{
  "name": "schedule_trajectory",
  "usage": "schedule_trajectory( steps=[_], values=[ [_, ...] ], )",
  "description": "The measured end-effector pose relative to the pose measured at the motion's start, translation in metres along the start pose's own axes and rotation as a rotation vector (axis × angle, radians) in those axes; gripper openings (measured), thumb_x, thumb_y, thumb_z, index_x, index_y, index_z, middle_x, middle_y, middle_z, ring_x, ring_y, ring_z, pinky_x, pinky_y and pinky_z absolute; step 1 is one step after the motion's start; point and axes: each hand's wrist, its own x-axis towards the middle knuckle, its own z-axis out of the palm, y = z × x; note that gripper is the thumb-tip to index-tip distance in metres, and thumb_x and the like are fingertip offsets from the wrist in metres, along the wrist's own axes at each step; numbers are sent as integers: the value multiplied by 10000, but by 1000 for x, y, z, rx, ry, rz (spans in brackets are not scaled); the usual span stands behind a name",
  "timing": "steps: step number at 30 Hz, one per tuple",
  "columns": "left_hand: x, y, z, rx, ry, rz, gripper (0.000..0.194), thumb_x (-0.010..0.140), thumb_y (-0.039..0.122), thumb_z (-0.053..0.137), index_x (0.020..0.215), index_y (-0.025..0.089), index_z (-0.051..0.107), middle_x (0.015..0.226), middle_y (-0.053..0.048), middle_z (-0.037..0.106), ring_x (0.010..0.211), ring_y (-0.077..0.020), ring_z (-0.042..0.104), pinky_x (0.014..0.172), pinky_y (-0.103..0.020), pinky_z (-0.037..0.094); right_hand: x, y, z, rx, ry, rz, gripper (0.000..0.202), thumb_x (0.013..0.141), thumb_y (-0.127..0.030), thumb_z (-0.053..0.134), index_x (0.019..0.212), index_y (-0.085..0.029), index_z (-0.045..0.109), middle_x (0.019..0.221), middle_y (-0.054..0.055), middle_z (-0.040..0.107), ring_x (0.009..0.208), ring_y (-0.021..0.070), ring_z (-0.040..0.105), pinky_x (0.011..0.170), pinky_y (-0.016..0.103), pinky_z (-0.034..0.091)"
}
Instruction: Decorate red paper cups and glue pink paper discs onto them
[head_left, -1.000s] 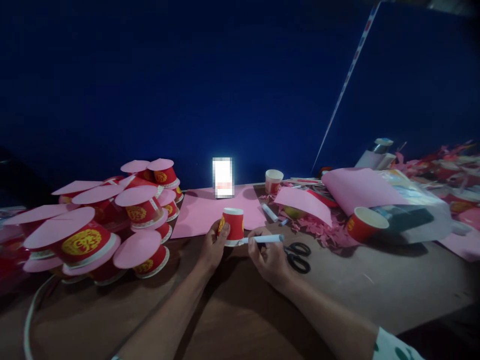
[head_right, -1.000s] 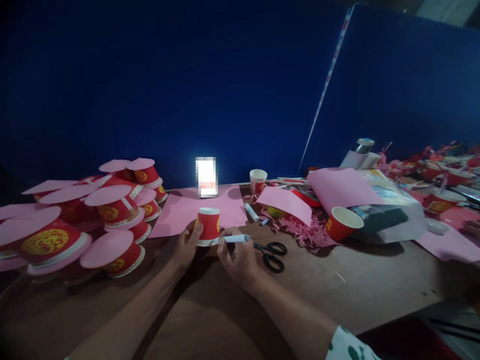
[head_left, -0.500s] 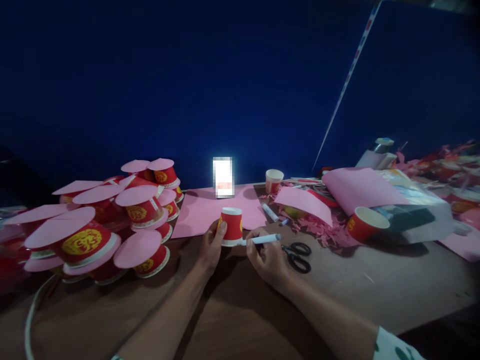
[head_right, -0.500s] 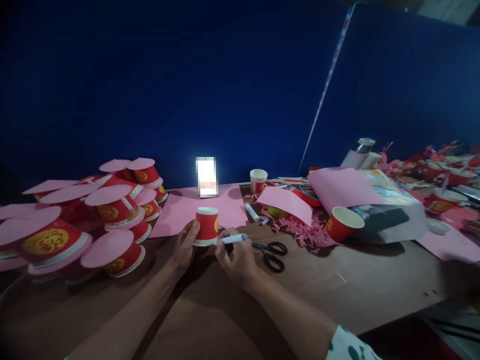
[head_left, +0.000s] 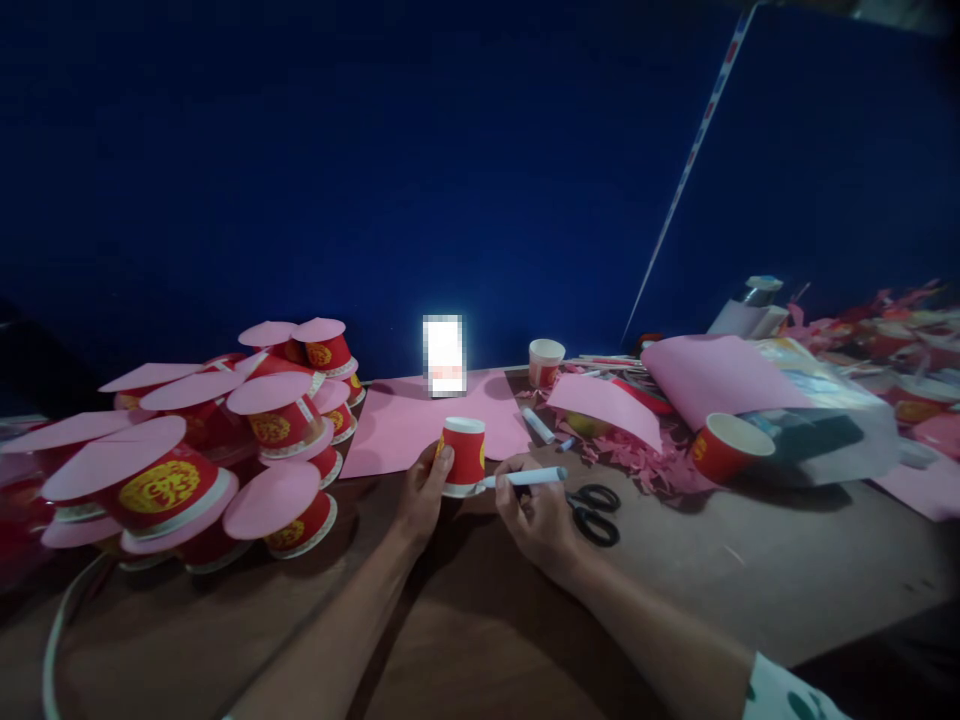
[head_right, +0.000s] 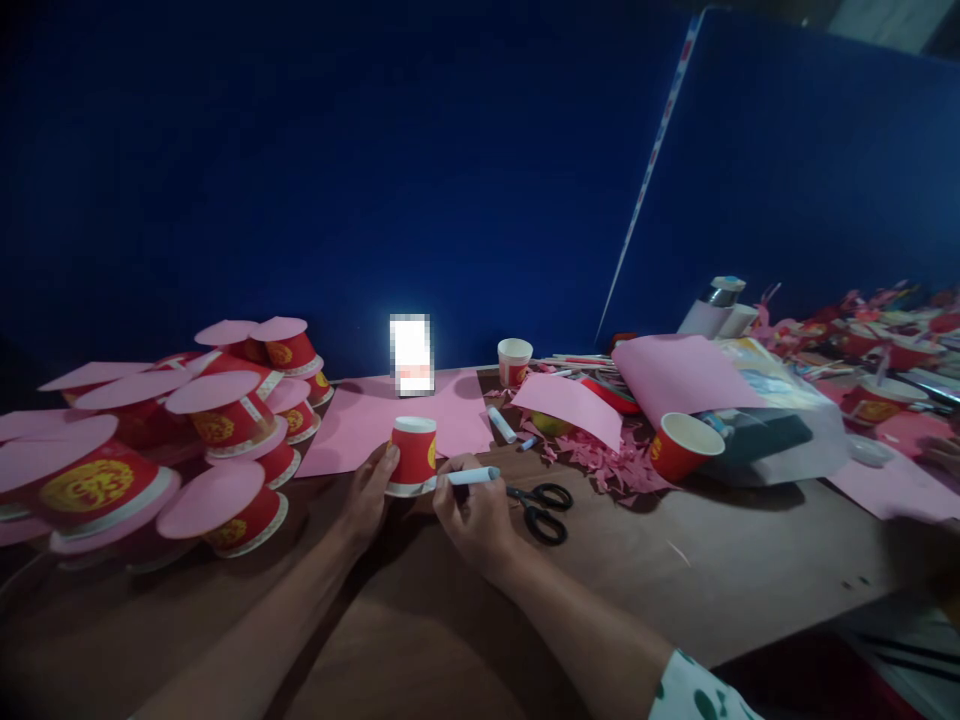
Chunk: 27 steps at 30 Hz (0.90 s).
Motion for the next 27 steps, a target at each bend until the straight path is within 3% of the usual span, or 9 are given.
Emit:
schedule_trajectory(
  steps=[16,23,27],
  values=[
    [1,0,-2,-59,19,-28,267,809,399,550,852,144,622,716,-8,627,635,-124,555,582,-233,421,1,2,-1,-38,-39,-47,92,807,-185,461,745,-186,528,634,-5,558,569,131,509,562,235,381],
    [3,-3,-2,-124,165,-70,364,718,454,636,923,154,610,858,-35,664,780,-169,603,696,-276,464,-2,3,1,-58,-70,-34,86,823,-213,464,782,-189,536,653,-5,580,526,117,494,531,229,368],
    [5,-6,-5,-56,153,-62,383,749,490,586,934,155,605,866,-43,664,755,-160,601,695,-278,462,-2,2,1,-63,-82,-21,85,833,-215,461,799,-192,536,629,-14,567,510,113,484,507,221,354]
  ],
)
